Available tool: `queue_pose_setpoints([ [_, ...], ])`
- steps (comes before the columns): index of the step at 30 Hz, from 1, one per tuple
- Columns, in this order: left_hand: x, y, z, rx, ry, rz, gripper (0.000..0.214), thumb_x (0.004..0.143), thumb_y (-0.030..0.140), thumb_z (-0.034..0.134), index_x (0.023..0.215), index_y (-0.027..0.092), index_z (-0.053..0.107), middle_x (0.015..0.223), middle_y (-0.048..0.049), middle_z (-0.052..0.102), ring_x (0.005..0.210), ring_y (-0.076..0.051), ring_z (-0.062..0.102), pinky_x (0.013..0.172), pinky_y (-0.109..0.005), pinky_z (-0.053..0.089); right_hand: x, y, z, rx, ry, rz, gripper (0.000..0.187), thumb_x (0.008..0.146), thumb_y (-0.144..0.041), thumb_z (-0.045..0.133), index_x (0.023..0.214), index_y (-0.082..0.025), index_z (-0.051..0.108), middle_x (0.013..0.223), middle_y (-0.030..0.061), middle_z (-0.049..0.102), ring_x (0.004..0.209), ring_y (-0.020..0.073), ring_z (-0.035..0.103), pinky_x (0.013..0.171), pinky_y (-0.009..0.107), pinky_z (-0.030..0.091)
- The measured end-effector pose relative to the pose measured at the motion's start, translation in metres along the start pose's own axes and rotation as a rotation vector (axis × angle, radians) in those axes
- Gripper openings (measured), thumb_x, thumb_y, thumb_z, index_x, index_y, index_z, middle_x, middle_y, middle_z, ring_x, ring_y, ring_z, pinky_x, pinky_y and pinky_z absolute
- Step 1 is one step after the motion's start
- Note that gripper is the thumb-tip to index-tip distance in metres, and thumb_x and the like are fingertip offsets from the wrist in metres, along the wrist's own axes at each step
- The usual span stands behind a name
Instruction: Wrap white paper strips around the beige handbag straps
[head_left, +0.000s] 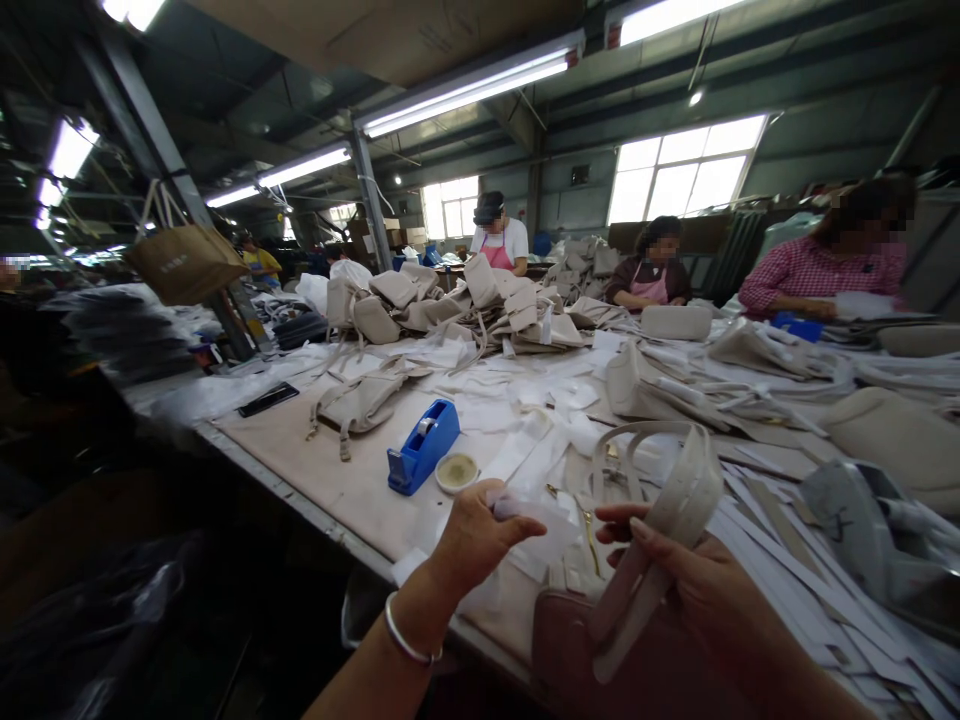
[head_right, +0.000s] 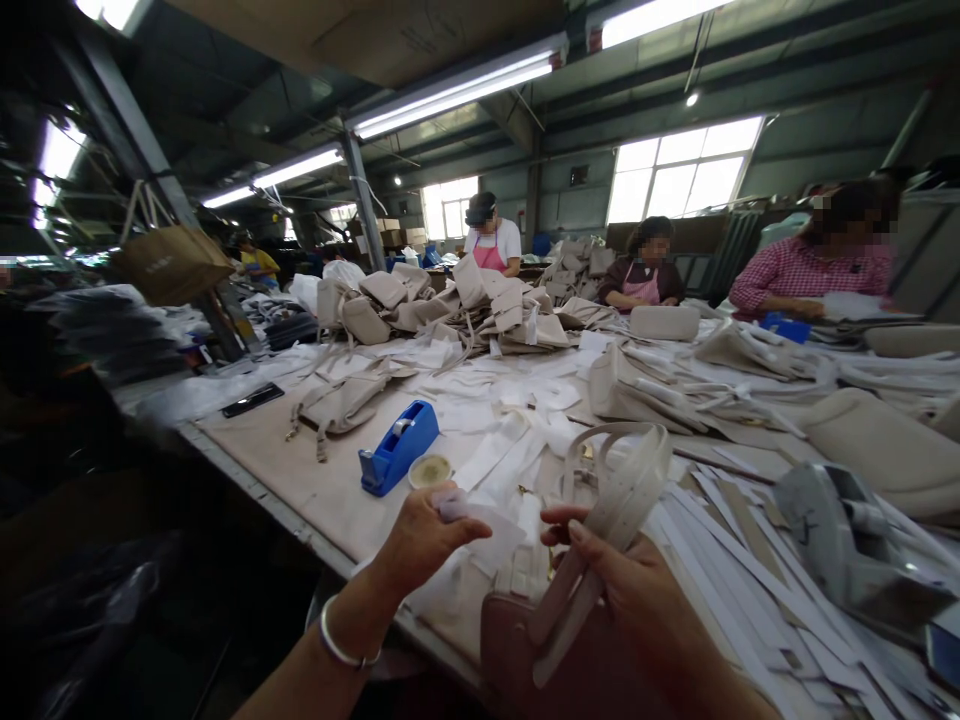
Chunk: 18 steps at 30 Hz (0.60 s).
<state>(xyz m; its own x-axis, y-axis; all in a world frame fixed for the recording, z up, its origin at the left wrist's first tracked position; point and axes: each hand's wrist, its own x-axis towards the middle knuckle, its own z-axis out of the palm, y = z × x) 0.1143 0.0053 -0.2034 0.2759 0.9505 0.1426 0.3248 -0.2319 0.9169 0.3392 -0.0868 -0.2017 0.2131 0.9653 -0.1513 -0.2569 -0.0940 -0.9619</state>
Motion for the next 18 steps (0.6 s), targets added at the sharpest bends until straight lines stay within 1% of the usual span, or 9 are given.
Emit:
queue_pose_setpoints([
  [3, 0.003, 0.004, -0.001, 0.127, 0.0, 0.094, 0.04, 0.059, 0.039, 0.09, 0.057, 0.018, 0.056, 0.058, 0.0057, 0.05, 0.058, -0.012, 0.044, 0.056, -0.025, 0.037, 0.004, -0.009, 0.01, -0.14, -0.1, -0.165, 0.029, 0.082, -0.049, 0.071, 0.089, -0.022, 0.077, 0.13, 0.0096, 0.066, 0.127, 0.0325, 0.052, 0.106, 0.044, 0.04],
  [5, 0.005, 0.006, -0.005, 0.223, -0.001, 0.169, 0.039, 0.056, 0.046, 0.091, 0.07, 0.019, 0.067, 0.065, 0.0029, 0.059, 0.064, -0.015, 0.052, 0.061, -0.027, 0.043, 0.006, -0.015, 0.016, -0.177, -0.131, -0.214, 0.028, 0.08, -0.05, 0.072, 0.086, -0.023, 0.078, 0.134, 0.0093, 0.063, 0.132, 0.0351, 0.047, 0.113, 0.051, 0.03],
  [6, 0.006, 0.006, -0.007, 0.263, 0.008, 0.209, 0.045, 0.054, 0.048, 0.092, 0.081, 0.019, 0.071, 0.073, 0.0006, 0.065, 0.07, -0.018, 0.057, 0.066, -0.028, 0.046, 0.007, -0.019, 0.018, -0.196, -0.148, -0.219, 0.028, 0.08, -0.051, 0.072, 0.086, -0.024, 0.078, 0.136, 0.0094, 0.062, 0.133, 0.036, 0.046, 0.114, 0.053, 0.029],
  [8, 0.009, 0.008, -0.011, 0.31, 0.031, 0.289, 0.071, 0.049, 0.05, 0.093, 0.109, 0.02, 0.07, 0.095, -0.0055, 0.071, 0.088, -0.025, 0.063, 0.079, -0.033, 0.051, 0.006, -0.025, 0.024, -0.241, -0.186, -0.228, 0.03, 0.08, -0.052, 0.071, 0.087, -0.024, 0.079, 0.141, 0.0093, 0.059, 0.133, 0.037, 0.045, 0.113, 0.055, 0.029],
  [10, 0.01, 0.01, -0.012, 0.334, 0.037, 0.349, 0.096, 0.047, 0.054, 0.093, 0.13, 0.019, 0.061, 0.11, -0.0103, 0.071, 0.099, -0.029, 0.064, 0.088, -0.037, 0.052, 0.004, -0.029, 0.03, -0.285, -0.228, -0.232, 0.031, 0.08, -0.053, 0.071, 0.088, -0.024, 0.079, 0.144, 0.009, 0.056, 0.132, 0.0373, 0.046, 0.112, 0.055, 0.032],
  [11, 0.011, 0.011, -0.011, 0.339, 0.022, 0.361, 0.105, 0.046, 0.056, 0.092, 0.137, 0.018, 0.055, 0.11, -0.0114, 0.071, 0.097, -0.029, 0.064, 0.087, -0.037, 0.053, 0.004, -0.03, 0.034, -0.297, -0.244, -0.233, 0.031, 0.08, -0.053, 0.071, 0.088, -0.024, 0.079, 0.145, 0.0089, 0.055, 0.131, 0.0372, 0.047, 0.111, 0.054, 0.034],
  [13, 0.011, 0.015, -0.008, 0.338, -0.033, 0.351, 0.116, 0.05, 0.062, 0.088, 0.147, 0.015, 0.043, 0.098, -0.0101, 0.073, 0.081, -0.026, 0.066, 0.074, -0.034, 0.055, 0.003, -0.031, 0.044, -0.276, -0.283, -0.21, 0.03, 0.078, -0.052, 0.073, 0.087, -0.024, 0.08, 0.143, 0.009, 0.057, 0.125, 0.036, 0.054, 0.107, 0.051, 0.041],
  [15, 0.011, 0.018, -0.004, 0.34, -0.075, 0.345, 0.113, 0.059, 0.064, 0.083, 0.15, 0.013, 0.038, 0.083, -0.007, 0.072, 0.067, -0.022, 0.064, 0.062, -0.03, 0.052, 0.003, -0.031, 0.053, -0.196, -0.338, -0.179, 0.029, 0.077, -0.049, 0.075, 0.089, -0.023, 0.08, 0.135, 0.0091, 0.063, 0.113, 0.0327, 0.063, 0.101, 0.048, 0.048],
  [18, 0.01, 0.02, -0.001, 0.333, -0.091, 0.376, 0.109, 0.062, 0.06, 0.083, 0.15, 0.013, 0.038, 0.077, -0.0053, 0.071, 0.065, -0.021, 0.063, 0.062, -0.03, 0.051, 0.006, -0.031, 0.06, -0.155, -0.38, -0.195, 0.029, 0.078, -0.048, 0.074, 0.091, -0.023, 0.08, 0.111, 0.0086, 0.075, 0.102, 0.0299, 0.067, 0.098, 0.047, 0.05],
])
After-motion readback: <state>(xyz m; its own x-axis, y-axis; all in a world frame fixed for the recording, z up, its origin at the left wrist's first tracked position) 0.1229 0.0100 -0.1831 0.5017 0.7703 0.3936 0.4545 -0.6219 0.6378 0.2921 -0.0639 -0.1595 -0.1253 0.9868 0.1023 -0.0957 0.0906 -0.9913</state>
